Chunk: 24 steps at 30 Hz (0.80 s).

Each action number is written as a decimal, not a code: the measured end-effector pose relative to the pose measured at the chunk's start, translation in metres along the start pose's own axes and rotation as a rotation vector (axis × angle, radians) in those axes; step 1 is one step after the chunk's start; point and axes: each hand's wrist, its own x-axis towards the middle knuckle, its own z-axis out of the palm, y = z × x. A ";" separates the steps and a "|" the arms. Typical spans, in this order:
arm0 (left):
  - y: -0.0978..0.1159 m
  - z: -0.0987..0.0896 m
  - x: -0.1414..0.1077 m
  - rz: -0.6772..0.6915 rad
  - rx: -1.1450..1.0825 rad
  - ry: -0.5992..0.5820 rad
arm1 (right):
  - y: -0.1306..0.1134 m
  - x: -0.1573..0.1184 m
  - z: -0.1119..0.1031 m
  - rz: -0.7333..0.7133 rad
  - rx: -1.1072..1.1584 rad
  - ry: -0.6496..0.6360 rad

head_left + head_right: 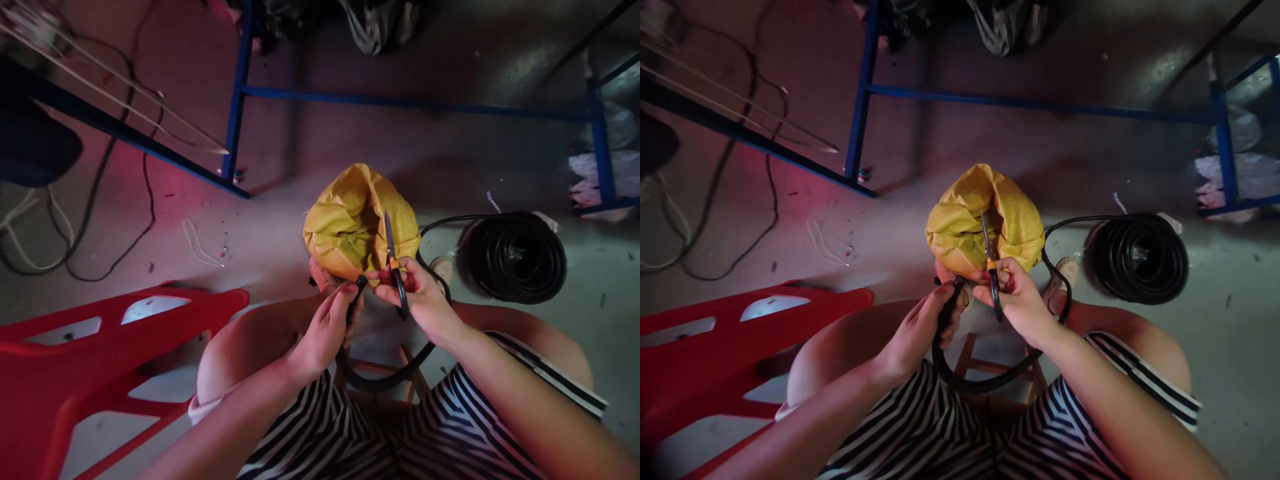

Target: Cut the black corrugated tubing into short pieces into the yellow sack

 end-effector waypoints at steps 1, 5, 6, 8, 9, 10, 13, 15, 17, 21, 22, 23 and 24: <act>0.002 0.002 0.001 0.025 -0.010 -0.007 | -0.004 0.001 0.001 -0.026 0.006 -0.016; 0.001 0.008 0.009 0.120 0.019 -0.014 | -0.006 0.010 0.008 -0.106 0.038 -0.012; 0.000 0.008 0.010 0.144 0.028 -0.009 | -0.005 0.013 0.009 -0.121 0.046 -0.001; 0.001 0.005 0.014 0.198 0.042 0.009 | -0.005 0.018 0.011 -0.158 0.053 0.025; 0.003 0.003 0.015 0.222 0.058 0.028 | -0.006 0.021 0.012 -0.180 0.057 0.041; 0.005 0.000 0.017 0.247 0.090 0.053 | -0.007 0.023 0.013 -0.200 0.060 0.055; 0.014 -0.010 0.024 0.362 0.268 0.123 | -0.009 0.029 0.016 -0.233 0.074 0.082; 0.018 -0.015 0.029 0.470 0.388 0.154 | -0.008 0.033 0.020 -0.256 0.090 0.111; 0.017 -0.019 0.035 0.535 0.462 0.189 | -0.005 0.036 0.023 -0.280 0.096 0.146; 0.011 -0.023 0.045 0.527 0.553 0.249 | 0.005 0.042 0.024 -0.275 0.077 0.200; 0.011 -0.024 0.047 0.524 0.572 0.245 | 0.007 0.043 0.024 -0.269 0.077 0.212; 0.011 -0.024 0.048 0.526 0.583 0.235 | 0.009 0.045 0.024 -0.262 0.081 0.224; 0.012 -0.025 0.050 0.527 0.582 0.215 | 0.011 0.046 0.024 -0.255 0.087 0.239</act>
